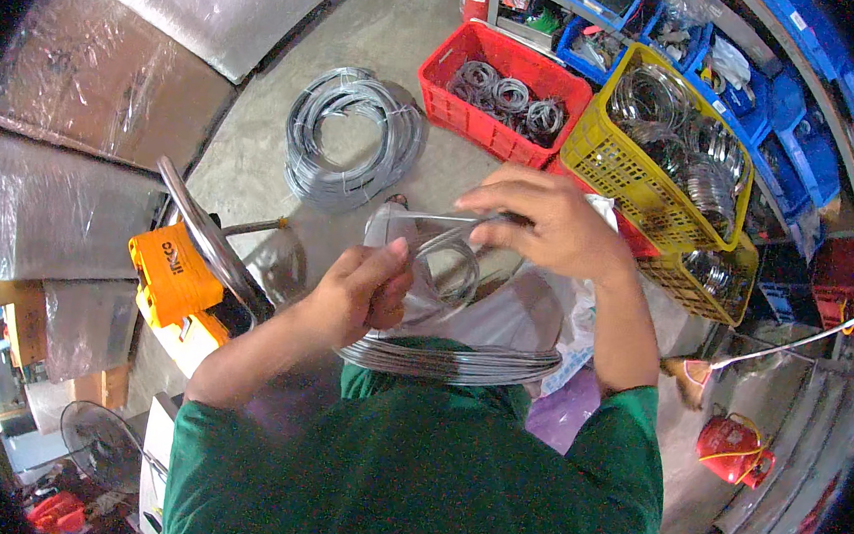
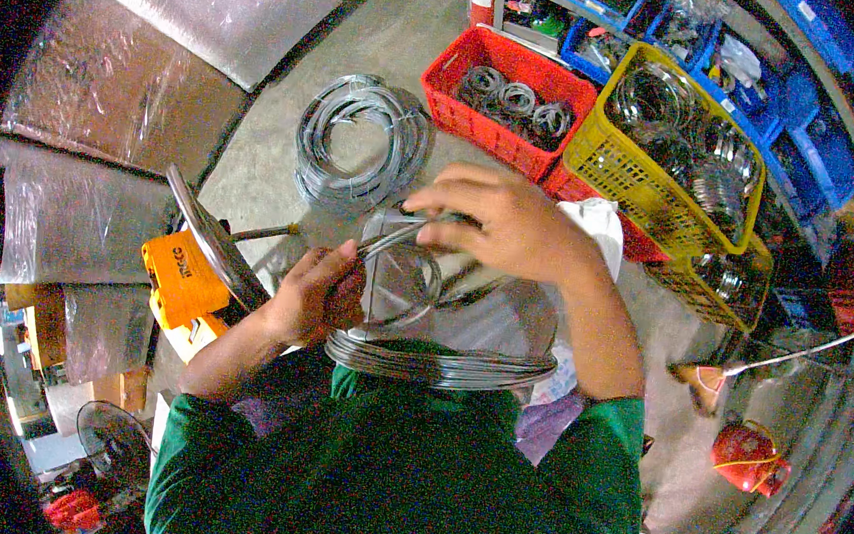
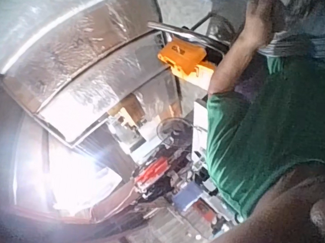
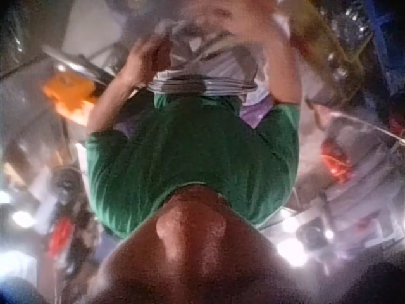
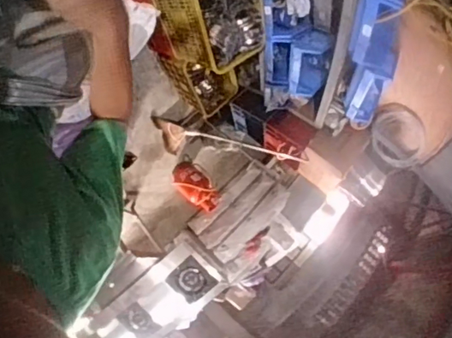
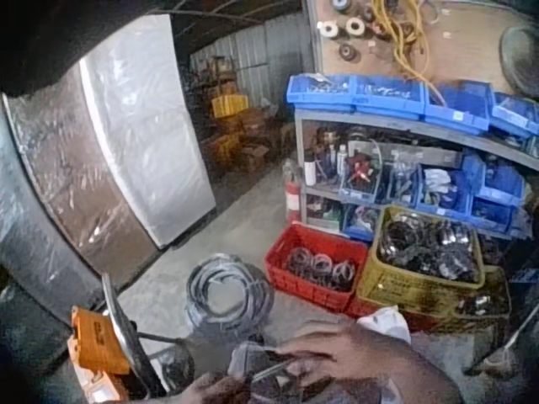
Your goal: The person coils a length of gray wire by hand into a neat loop and secures it with a twist tie. The person repeats this process with additional lengths of wire, placing each finished coil into a white bag.
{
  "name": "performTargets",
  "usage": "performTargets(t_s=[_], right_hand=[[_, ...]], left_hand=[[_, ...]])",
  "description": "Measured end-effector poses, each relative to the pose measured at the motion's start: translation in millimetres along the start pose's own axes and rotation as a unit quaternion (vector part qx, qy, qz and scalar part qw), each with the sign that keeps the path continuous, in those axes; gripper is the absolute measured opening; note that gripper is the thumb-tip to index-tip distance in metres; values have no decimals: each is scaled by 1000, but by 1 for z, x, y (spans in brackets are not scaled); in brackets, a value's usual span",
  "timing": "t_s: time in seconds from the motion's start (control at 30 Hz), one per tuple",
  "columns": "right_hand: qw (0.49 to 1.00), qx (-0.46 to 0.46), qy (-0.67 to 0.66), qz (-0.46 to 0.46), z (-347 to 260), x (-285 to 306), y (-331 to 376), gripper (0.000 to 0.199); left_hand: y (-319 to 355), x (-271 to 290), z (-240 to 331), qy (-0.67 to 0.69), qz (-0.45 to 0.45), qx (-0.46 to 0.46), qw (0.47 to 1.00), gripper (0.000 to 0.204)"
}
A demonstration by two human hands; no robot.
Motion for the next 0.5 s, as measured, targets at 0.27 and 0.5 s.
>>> performTargets(t_s=[0.27,0.5], right_hand=[[970,-64,-111,204,100,-13,14,29],[965,-156,-196,75,83,-162,33,23]], left_hand=[[52,-16,68,169,-161,-222,947,47],[23,2,77,-183,191,-378,887,45]])
Point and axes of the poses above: each hand's wrist, its own y-axis away from the middle knuckle, its own x-axis out of the back of the hand, z = x × y, the point moved 6 cm from there along -y, towards the middle knuckle
